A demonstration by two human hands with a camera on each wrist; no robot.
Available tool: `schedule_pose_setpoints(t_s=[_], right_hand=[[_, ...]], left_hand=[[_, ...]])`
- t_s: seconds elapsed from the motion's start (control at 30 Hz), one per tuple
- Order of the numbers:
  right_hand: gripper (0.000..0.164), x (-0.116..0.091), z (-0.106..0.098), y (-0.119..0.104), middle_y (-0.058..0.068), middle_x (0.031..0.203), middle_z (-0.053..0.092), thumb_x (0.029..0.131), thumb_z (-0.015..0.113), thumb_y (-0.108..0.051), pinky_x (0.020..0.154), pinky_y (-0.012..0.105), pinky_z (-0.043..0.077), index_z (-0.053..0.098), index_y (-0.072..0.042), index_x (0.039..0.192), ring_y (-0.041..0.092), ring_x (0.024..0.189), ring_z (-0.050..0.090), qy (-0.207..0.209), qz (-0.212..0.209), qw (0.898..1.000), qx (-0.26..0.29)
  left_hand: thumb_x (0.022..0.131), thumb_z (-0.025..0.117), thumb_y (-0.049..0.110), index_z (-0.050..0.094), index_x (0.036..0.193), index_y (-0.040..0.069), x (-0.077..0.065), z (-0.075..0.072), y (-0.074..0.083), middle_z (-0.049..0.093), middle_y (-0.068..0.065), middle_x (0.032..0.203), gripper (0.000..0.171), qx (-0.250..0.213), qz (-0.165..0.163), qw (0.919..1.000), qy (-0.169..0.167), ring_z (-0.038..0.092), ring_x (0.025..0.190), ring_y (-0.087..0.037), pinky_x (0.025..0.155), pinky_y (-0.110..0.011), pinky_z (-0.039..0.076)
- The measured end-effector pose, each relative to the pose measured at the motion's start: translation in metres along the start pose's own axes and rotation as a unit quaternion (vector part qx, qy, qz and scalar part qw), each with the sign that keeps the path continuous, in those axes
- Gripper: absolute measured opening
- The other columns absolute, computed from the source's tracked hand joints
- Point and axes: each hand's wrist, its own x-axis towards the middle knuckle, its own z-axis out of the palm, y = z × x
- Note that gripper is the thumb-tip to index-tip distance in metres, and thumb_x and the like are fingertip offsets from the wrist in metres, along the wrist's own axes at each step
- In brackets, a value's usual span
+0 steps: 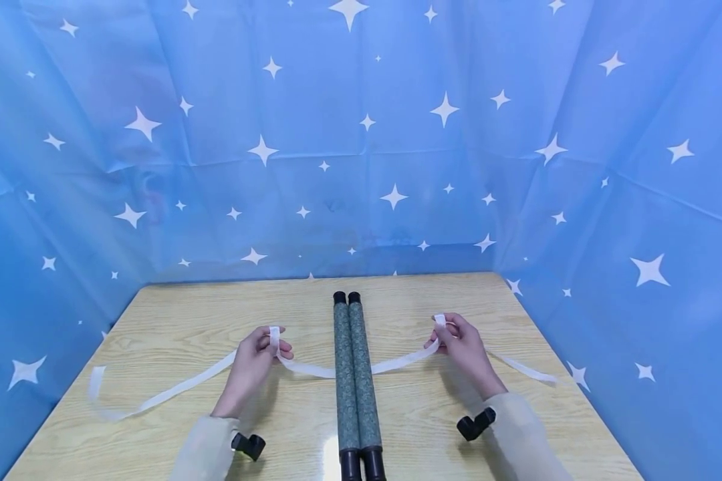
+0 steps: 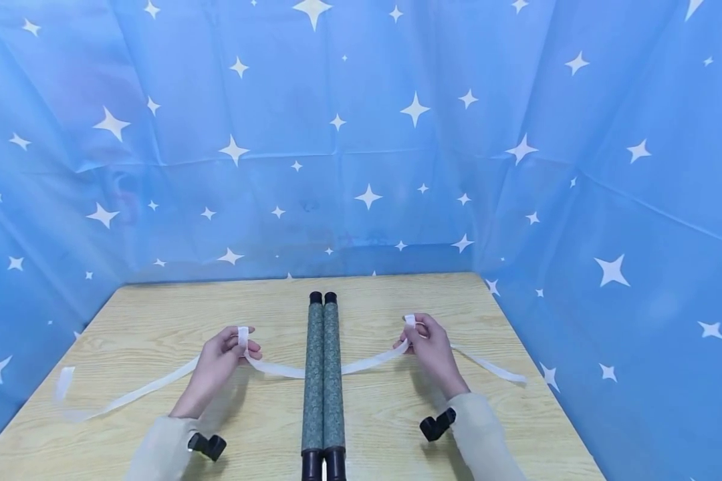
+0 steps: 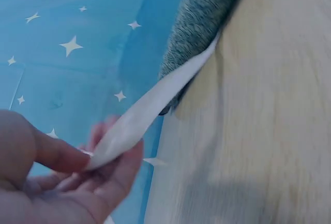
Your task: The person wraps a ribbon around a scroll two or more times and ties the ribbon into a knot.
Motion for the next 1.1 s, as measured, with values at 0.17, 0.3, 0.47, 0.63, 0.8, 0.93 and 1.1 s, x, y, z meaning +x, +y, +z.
schedule_pose_setpoints(t_s=[0.17,0.3,0.47,0.63,0.8,0.93,1.1], right_hand=[[0.034,0.0,0.006,-0.008,0.024,0.09,0.059,0.106,0.046,-0.016,0.068,0.035,0.055,0.05,0.005,0.133,0.02,0.068,0.062,-0.032,-0.02,0.999,0.002],[0.031,0.0,0.014,-0.015,0.021,0.084,0.056,0.107,0.045,-0.018,0.058,0.027,0.05,0.053,0.002,0.129,0.019,0.062,0.057,-0.051,-0.05,0.997,-0.006],[0.033,0.003,0.025,-0.023,0.017,0.08,0.055,0.107,0.045,-0.021,0.053,0.027,0.047,0.056,-0.001,0.131,0.018,0.058,0.053,-0.067,-0.089,0.993,-0.033],[0.037,0.005,0.036,-0.033,0.018,0.08,0.055,0.107,0.043,-0.024,0.05,0.025,0.044,0.054,-0.003,0.136,0.016,0.057,0.049,-0.096,-0.106,0.989,-0.044],[0.037,0.004,0.047,-0.042,0.018,0.08,0.054,0.108,0.042,-0.024,0.05,0.024,0.041,0.051,-0.007,0.139,0.015,0.056,0.045,-0.125,-0.103,0.986,-0.048],[0.034,0.003,0.056,-0.051,0.019,0.08,0.053,0.108,0.04,-0.021,0.05,0.024,0.039,0.05,-0.012,0.14,0.016,0.056,0.045,-0.149,-0.104,0.982,-0.047],[0.037,0.0,0.069,-0.06,0.021,0.084,0.053,0.109,0.037,-0.017,0.052,0.024,0.038,0.046,-0.015,0.144,0.016,0.058,0.044,-0.181,-0.101,0.977,-0.044]], left_hand=[[0.103,0.043,-0.002,0.058,0.123,-0.007,0.004,0.004,0.006,0.062,-0.022,0.089,0.025,-0.045,0.011,0.9984,-0.032,0.064,0.07,-0.024,0.072,-0.036,0.056],[0.105,0.043,0.005,0.06,0.121,-0.003,0.006,0.008,0.011,0.061,-0.019,0.085,0.025,-0.043,0.022,0.9972,-0.057,0.057,0.062,-0.019,0.065,-0.033,0.055],[0.107,0.042,0.018,0.062,0.12,0.003,0.008,0.014,0.019,0.061,-0.018,0.082,0.028,-0.014,0.04,0.9944,-0.097,0.051,0.056,-0.019,0.056,-0.032,0.05],[0.108,0.042,0.023,0.063,0.119,0.006,0.012,0.021,0.028,0.058,-0.015,0.072,0.029,0.016,0.057,0.9878,-0.144,0.044,0.051,-0.016,0.047,-0.026,0.039],[0.108,0.041,0.017,0.063,0.116,0.006,0.016,0.031,0.037,0.055,-0.012,0.066,0.026,0.055,0.08,0.9782,-0.184,0.039,0.047,-0.012,0.044,-0.022,0.033],[0.108,0.041,0.017,0.064,0.115,0.007,0.019,0.04,0.04,0.052,-0.008,0.064,0.026,0.07,0.089,0.9722,-0.205,0.034,0.046,-0.011,0.044,-0.022,0.029],[0.108,0.04,0.018,0.065,0.117,0.012,0.023,0.048,0.042,0.051,-0.005,0.063,0.027,0.084,0.111,0.9653,-0.221,0.036,0.048,-0.012,0.046,-0.022,0.031]])
